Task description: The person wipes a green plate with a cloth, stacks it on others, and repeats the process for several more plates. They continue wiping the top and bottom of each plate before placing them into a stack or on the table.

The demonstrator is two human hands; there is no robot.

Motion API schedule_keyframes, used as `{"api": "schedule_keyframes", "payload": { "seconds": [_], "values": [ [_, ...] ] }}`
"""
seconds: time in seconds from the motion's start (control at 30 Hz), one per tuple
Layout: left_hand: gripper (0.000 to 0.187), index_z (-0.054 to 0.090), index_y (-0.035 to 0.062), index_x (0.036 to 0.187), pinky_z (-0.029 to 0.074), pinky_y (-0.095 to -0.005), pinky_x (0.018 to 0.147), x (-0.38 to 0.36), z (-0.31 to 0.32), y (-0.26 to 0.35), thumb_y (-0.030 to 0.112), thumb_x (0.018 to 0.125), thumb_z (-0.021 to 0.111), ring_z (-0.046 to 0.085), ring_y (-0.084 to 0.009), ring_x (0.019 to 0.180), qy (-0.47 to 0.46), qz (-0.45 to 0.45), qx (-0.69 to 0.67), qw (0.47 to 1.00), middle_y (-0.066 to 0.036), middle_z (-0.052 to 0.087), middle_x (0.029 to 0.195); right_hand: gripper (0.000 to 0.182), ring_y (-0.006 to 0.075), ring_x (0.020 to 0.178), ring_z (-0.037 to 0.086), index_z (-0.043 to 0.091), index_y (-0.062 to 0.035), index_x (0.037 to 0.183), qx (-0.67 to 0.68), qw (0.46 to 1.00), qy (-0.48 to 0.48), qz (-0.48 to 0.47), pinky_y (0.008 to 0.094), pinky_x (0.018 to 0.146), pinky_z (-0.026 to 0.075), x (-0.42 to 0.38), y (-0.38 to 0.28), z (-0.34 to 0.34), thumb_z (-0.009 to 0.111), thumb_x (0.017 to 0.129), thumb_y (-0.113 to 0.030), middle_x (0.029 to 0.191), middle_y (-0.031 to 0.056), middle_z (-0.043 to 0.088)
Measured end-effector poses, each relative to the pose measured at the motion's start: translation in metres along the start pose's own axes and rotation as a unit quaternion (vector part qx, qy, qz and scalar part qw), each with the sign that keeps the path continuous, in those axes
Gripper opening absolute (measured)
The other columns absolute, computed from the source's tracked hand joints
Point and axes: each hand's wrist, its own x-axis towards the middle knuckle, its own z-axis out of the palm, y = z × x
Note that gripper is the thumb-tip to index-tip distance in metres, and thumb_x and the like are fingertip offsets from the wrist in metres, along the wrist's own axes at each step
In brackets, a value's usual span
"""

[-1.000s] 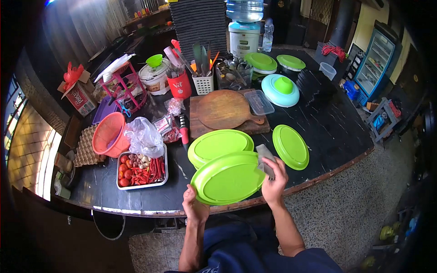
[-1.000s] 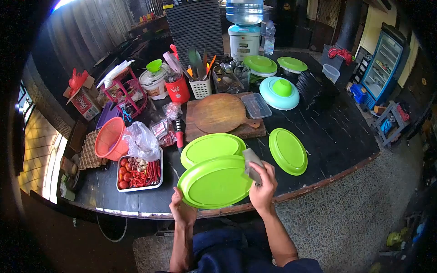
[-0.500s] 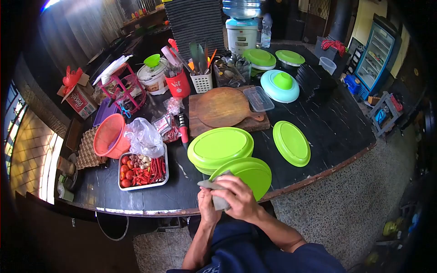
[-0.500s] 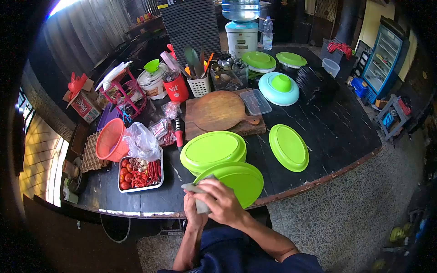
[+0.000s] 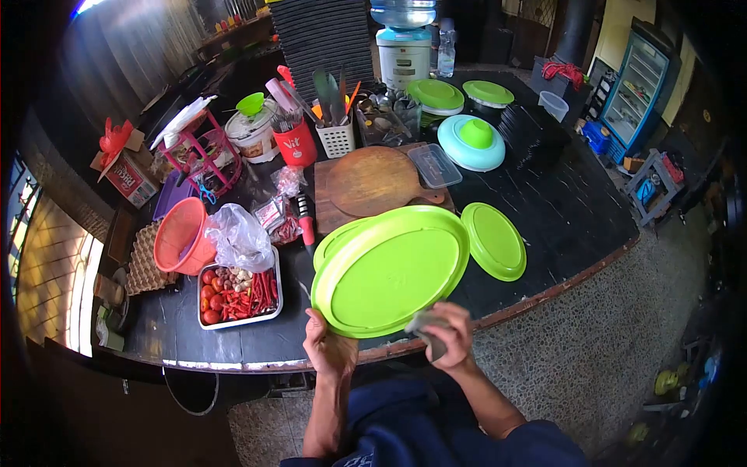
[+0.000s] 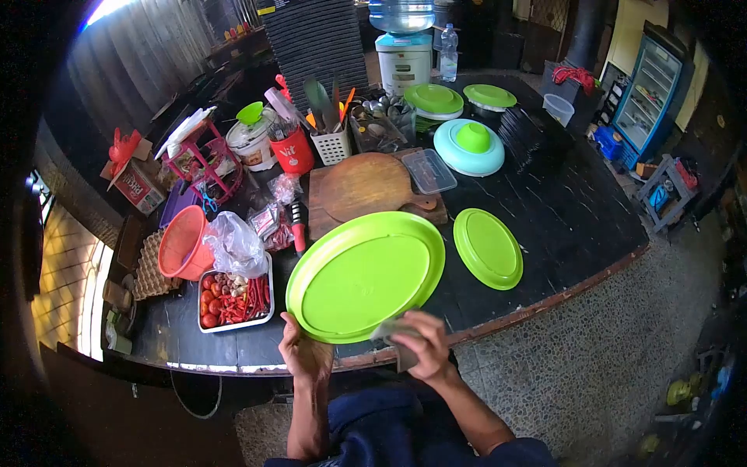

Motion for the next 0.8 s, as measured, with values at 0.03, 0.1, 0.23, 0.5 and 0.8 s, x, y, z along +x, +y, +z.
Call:
{"api": "schedule_keyframes", "payload": {
  "seconds": [0.03,0.1,0.23,0.5,0.8],
  "values": [
    [0.046,0.055,0.0027,0.137,0.042,-0.0452,0.112,0.001,-0.008,-0.004,0.037,0.11,0.038,0.059,-0.0267,0.128,-0.008,-0.014,-0.022,1.0,-0.013,0.061,0.138,0.025,0.038,0.106,0.064,0.062,-0.0068,0.101,-0.032,0.999,0.015,-0.003,0.0449,0.084,0.058,0.006,0.006,-0.003,0.077,0.081,-0.004,0.115,0.0176,0.064],
    [0.046,0.055,0.0023,0.137,0.043,-0.0455,0.112,-0.001,-0.011,-0.007,0.036,0.11,0.038,0.059,-0.027,0.128,-0.009,-0.034,-0.019,0.999,-0.013,0.062,0.138,0.02,0.039,0.109,0.063,0.063,-0.0026,0.106,-0.055,0.997,0.053,0.022,0.0471,0.089,0.055,0.019,0.013,-0.014,0.068,0.088,-0.007,0.116,0.0196,0.063],
    [0.045,0.054,0.0,0.137,0.048,-0.0462,0.109,-0.004,-0.011,-0.008,0.033,0.11,0.04,0.062,-0.0284,0.125,-0.034,-0.07,0.002,0.997,-0.014,0.063,0.136,0.026,0.0381,0.111,0.062,0.065,0.0036,0.113,-0.098,0.981,0.122,0.111,0.0467,0.097,0.049,0.047,0.029,-0.032,0.063,0.092,-0.012,0.117,0.0208,0.062],
    [0.043,0.054,-0.0001,0.133,0.052,-0.0465,0.106,-0.016,0.003,-0.021,0.035,0.109,0.046,0.064,-0.0279,0.121,-0.028,-0.147,0.006,0.989,-0.015,0.063,0.133,0.031,0.0359,0.11,0.063,0.071,-0.0007,0.107,-0.072,0.944,0.218,0.235,0.0454,0.099,0.05,0.039,0.027,-0.027,0.059,0.08,0.01,0.115,0.0152,0.064],
    [0.049,0.052,-0.0012,0.136,0.05,-0.0453,0.106,0.013,0.012,-0.076,0.039,0.108,0.046,0.063,-0.0265,0.122,0.0,-0.176,0.06,0.983,-0.013,0.063,0.135,0.023,0.0352,0.108,0.061,0.059,-0.0009,0.099,-0.047,0.979,0.068,0.184,0.0457,0.097,0.048,-0.039,0.006,-0.036,0.056,0.079,0.01,0.11,0.0182,0.063]
  ]
}}
